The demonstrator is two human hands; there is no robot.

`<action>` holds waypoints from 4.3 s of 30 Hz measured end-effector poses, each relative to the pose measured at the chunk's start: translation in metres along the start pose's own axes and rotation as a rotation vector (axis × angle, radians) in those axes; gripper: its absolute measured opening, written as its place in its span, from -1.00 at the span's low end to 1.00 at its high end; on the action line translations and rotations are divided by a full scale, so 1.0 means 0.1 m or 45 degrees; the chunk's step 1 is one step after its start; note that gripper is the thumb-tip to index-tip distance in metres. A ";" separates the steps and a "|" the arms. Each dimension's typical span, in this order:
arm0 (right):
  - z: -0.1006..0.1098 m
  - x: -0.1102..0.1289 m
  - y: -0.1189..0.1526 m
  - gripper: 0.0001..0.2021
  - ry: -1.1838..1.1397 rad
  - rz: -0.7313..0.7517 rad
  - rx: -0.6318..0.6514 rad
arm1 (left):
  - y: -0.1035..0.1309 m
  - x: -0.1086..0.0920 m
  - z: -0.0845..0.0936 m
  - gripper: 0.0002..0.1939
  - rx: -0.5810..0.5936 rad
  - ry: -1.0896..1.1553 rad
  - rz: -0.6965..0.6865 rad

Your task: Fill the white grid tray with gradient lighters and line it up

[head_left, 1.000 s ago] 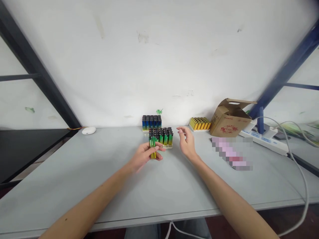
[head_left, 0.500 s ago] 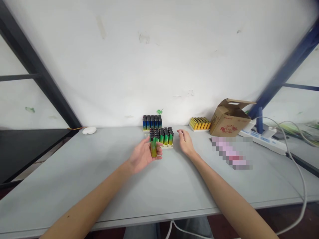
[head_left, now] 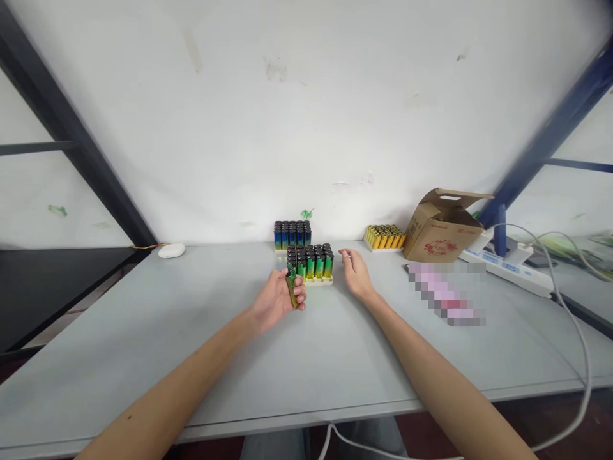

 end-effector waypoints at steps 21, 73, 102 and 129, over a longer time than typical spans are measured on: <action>-0.01 0.03 0.00 -0.57 0.047 0.001 0.031 | 0.06 0.04 -0.10 -0.77 0.049 -0.119 -0.017; -0.08 0.96 0.33 -0.75 -0.398 0.113 0.446 | -0.01 0.04 0.04 -0.64 -0.144 -0.607 -0.236; -0.06 0.75 0.30 -0.78 -0.022 0.445 0.192 | 0.11 -0.22 0.26 -0.79 -0.918 -1.247 -0.795; -0.02 0.81 0.28 -0.86 0.098 0.648 0.102 | -0.05 -0.13 0.40 -0.73 -0.845 -1.933 -0.628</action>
Point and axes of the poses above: each hand's wrist, its own y-axis away from the middle knuckle, its own z-axis out of the back of the hand, x = y × z, the point moved 4 cm from there along -y, towards the middle knuckle, and after that the axes turned 4 degrees about -y, right-handed, at the moved point
